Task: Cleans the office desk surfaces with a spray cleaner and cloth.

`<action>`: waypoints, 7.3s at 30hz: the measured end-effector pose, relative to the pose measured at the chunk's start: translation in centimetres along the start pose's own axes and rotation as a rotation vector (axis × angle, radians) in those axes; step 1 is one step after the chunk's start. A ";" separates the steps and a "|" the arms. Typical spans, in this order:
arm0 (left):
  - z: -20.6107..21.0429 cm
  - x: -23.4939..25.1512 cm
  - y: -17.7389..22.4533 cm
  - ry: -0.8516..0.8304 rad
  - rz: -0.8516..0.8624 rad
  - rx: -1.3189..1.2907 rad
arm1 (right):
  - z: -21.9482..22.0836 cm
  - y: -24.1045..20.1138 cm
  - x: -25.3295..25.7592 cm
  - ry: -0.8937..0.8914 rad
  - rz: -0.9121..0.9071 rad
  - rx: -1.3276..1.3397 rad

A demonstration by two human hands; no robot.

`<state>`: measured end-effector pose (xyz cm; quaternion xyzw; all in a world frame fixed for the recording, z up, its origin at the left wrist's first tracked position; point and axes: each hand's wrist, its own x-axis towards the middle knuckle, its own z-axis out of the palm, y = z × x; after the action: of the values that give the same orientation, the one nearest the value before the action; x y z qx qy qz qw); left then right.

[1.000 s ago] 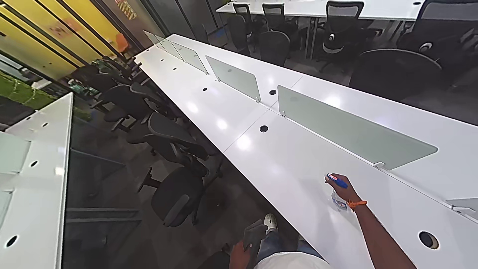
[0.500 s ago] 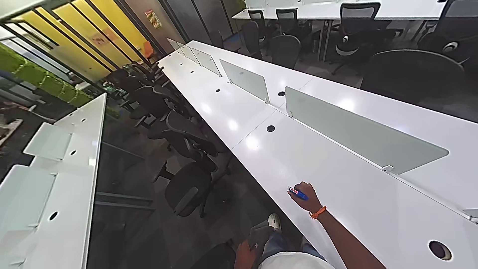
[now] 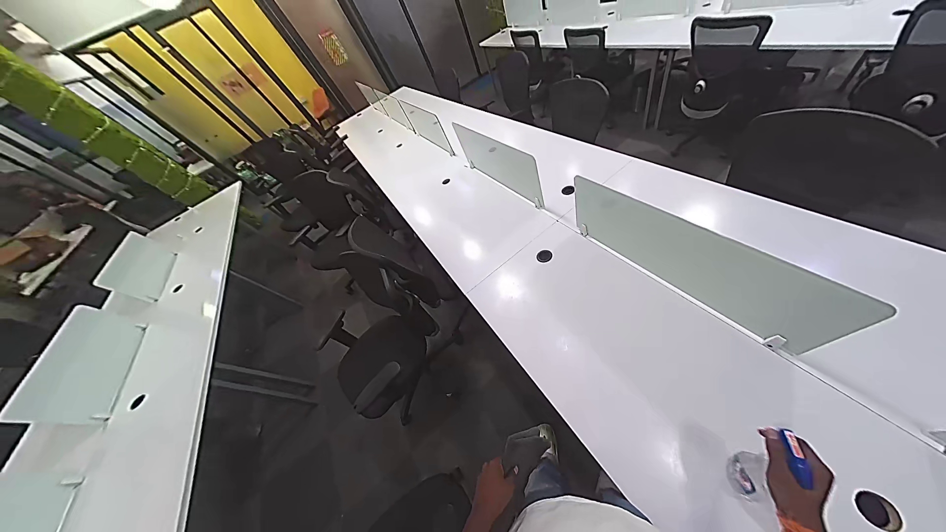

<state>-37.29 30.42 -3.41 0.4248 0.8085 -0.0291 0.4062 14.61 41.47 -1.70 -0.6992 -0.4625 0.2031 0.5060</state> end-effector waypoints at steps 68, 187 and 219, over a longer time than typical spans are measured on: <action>-1.6 -8.9 -3.2 -0.346 0.185 -1.025 | 10.9 -10.2 -28.3 -0.959 0.502 0.322; 27.8 13.9 23.8 0.118 1.435 0.523 | 12.7 20.8 20.3 -0.286 0.105 -0.993; 27.1 13.8 21.7 0.351 1.352 0.004 | 16.1 15.6 -1.1 -0.472 -0.180 -0.823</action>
<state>-9.01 42.74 -24.45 0.8339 0.4205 0.2977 0.1978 8.88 48.00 -22.42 -0.7334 -0.6652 0.1120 0.0839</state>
